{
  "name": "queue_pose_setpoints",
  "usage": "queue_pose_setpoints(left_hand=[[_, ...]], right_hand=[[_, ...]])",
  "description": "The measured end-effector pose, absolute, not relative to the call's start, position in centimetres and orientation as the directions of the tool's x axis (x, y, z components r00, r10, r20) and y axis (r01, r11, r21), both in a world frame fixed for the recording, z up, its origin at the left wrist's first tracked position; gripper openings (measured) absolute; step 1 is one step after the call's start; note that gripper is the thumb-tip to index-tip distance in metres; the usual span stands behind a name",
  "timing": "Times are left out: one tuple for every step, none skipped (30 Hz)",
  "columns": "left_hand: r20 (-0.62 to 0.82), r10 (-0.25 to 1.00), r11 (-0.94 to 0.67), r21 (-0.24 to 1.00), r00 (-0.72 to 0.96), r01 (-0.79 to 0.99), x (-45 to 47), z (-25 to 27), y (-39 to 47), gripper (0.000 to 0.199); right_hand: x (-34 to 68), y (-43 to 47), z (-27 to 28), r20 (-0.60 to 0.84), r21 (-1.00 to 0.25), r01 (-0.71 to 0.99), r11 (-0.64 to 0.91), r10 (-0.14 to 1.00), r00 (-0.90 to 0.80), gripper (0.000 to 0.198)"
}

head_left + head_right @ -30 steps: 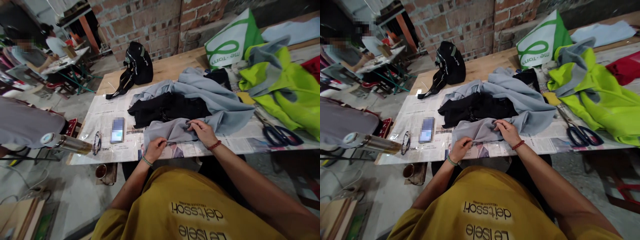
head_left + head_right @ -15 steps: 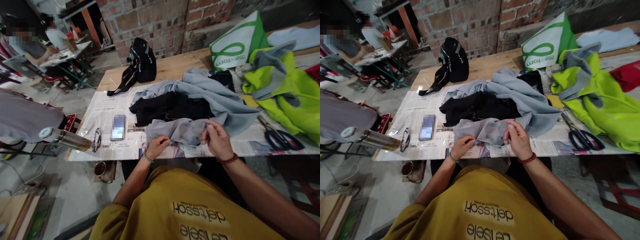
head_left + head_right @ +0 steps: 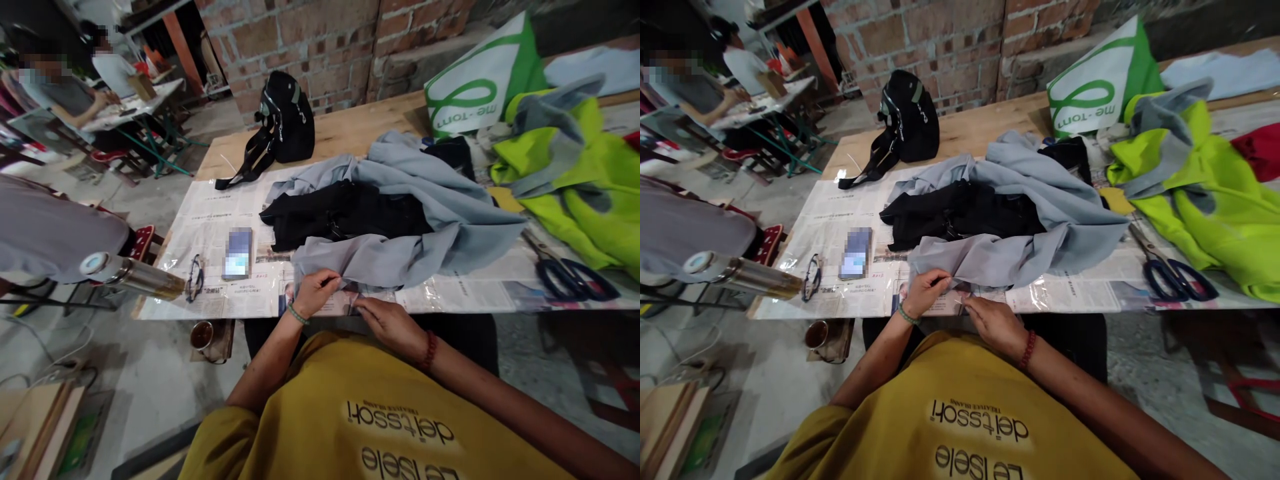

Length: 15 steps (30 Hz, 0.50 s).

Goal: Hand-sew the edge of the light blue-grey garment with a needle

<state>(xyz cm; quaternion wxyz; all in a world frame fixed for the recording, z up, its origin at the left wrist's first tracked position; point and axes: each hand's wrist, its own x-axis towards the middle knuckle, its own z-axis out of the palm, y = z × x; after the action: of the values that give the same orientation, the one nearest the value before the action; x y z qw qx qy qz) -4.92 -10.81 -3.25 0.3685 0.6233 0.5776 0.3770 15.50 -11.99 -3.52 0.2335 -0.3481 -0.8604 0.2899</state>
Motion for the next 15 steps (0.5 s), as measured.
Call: queue_pose_setpoints(left_hand=[[0.047,0.998,-0.062,0.895,0.046,0.442,-4.9,-3.25,-10.83,0.022],[0.05,0.998,-0.064,0.895,0.044,0.441,-4.89,-3.25,-10.85,0.021],[0.054,0.998,-0.068,0.896,0.044,0.439,-4.89,-3.25,-10.88,0.021],[0.057,0.997,-0.071,0.897,0.045,0.435,-4.9,-3.25,-10.93,0.021],[0.061,0.997,-0.075,0.9,0.045,0.429,-4.92,-3.24,-10.97,0.021],[0.068,0.997,-0.081,0.903,0.044,0.422,-4.94,-3.22,-11.03,0.021],[0.079,0.996,-0.09,0.906,0.043,0.414,-4.97,-3.19,-11.09,0.021],[0.096,0.995,-0.104,0.908,0.041,0.406,-5.0,-3.16,-11.15,0.021],[0.116,0.992,-0.123,0.908,0.041,0.401,-5.02,-3.12,-11.21,0.02],[0.142,0.989,-0.148,0.905,0.044,0.398,-5.02,-3.07,-11.26,0.019],[0.171,0.984,-0.178,0.9,0.055,0.399,-5.01,-3.03,-11.31,0.018],[0.201,0.977,-0.213,0.89,0.071,0.402,-4.96,-2.99,-11.35,0.017],[0.229,0.969,-0.247,0.879,0.092,0.409,-4.88,-2.96,-11.38,0.016],[0.253,0.961,-0.278,0.864,0.116,0.419,-4.77,-2.95,-11.41,0.014],[0.268,0.954,-0.301,0.85,0.137,0.433,-4.64,-2.96,-11.45,0.014]], right_hand=[[15.47,-11.99,-3.54,0.192,-0.664,0.482,0.571,0.753,-0.629,0.028],[15.43,-11.97,-3.55,0.179,-0.667,0.501,0.551,0.772,-0.609,0.028],[15.37,-11.92,-3.55,0.163,-0.668,0.521,0.531,0.788,-0.594,0.027],[15.29,-11.85,-3.55,0.146,-0.666,0.541,0.514,0.8,-0.582,0.027],[15.2,-11.76,-3.56,0.133,-0.66,0.559,0.502,0.81,-0.571,0.026],[15.11,-11.65,-3.58,0.126,-0.654,0.575,0.493,0.819,-0.559,0.025],[15.01,-11.54,-3.61,0.125,-0.651,0.587,0.482,0.83,-0.543,0.025],[14.93,-11.43,-3.65,0.13,-0.655,0.593,0.468,0.843,-0.523,0.024],[14.88,-11.33,-3.68,0.14,-0.667,0.591,0.453,0.856,-0.497,0.022],[14.85,-11.25,-3.71,0.151,-0.687,0.581,0.435,0.869,-0.472,0.021],[14.86,-11.19,-3.73,0.16,-0.713,0.565,0.416,0.881,-0.446,0.019],[14.89,-11.17,-3.74,0.165,-0.739,0.546,0.395,0.891,-0.422,0.018],[14.93,-11.17,-3.75,0.167,-0.762,0.527,0.376,0.901,-0.402,0.016],[14.98,-11.2,-3.76,0.168,-0.78,0.51,0.361,0.907,-0.385,0.015],[15.04,-11.24,-3.77,0.167,-0.793,0.498,0.351,0.912,-0.376,0.014]])
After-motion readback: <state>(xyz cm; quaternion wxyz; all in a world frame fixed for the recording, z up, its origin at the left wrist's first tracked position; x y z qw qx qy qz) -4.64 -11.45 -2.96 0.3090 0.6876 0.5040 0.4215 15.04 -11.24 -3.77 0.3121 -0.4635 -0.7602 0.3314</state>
